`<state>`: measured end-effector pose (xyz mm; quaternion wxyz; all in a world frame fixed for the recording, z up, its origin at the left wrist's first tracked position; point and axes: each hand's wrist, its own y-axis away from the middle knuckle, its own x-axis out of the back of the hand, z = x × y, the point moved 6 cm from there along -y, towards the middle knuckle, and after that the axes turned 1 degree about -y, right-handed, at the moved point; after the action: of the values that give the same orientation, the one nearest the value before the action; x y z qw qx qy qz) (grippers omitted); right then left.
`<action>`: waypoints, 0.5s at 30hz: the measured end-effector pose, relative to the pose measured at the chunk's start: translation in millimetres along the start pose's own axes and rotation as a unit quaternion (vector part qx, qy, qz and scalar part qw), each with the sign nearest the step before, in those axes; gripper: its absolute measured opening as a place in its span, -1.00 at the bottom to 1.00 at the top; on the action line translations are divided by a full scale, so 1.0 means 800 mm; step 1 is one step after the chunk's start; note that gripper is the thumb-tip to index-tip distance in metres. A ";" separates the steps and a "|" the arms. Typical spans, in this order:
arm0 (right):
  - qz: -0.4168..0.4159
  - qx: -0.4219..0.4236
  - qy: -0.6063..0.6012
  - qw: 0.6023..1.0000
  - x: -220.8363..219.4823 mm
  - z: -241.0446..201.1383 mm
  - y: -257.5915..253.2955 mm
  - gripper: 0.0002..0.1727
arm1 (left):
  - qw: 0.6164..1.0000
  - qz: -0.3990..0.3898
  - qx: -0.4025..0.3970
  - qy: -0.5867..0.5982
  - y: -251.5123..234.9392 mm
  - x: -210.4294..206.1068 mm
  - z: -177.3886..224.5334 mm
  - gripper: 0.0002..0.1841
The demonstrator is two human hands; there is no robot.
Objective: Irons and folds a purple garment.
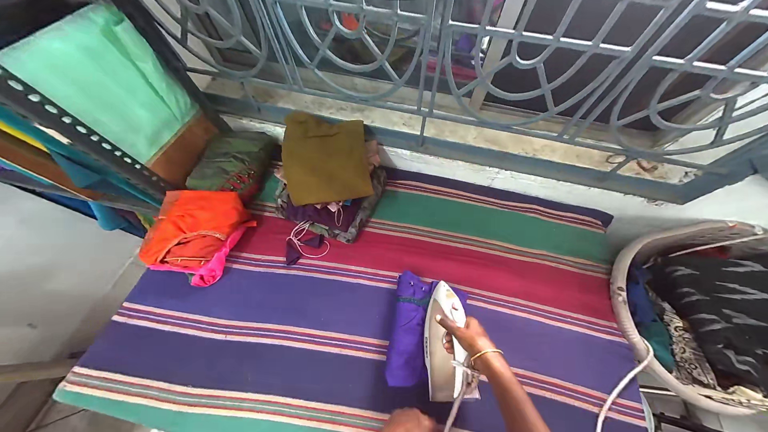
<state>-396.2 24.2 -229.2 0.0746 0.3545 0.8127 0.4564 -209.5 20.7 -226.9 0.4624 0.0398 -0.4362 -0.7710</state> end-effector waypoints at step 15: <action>0.047 -0.010 0.032 0.998 0.015 0.001 -0.007 -0.52 | 0.934 0.333 0.118 -0.049 -0.127 0.235 -0.027 -0.65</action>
<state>-407.5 30.1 -231.7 0.0302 0.3770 0.7925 0.4784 -375.6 -114.1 -247.6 0.6627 -0.0916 -0.5343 -0.5167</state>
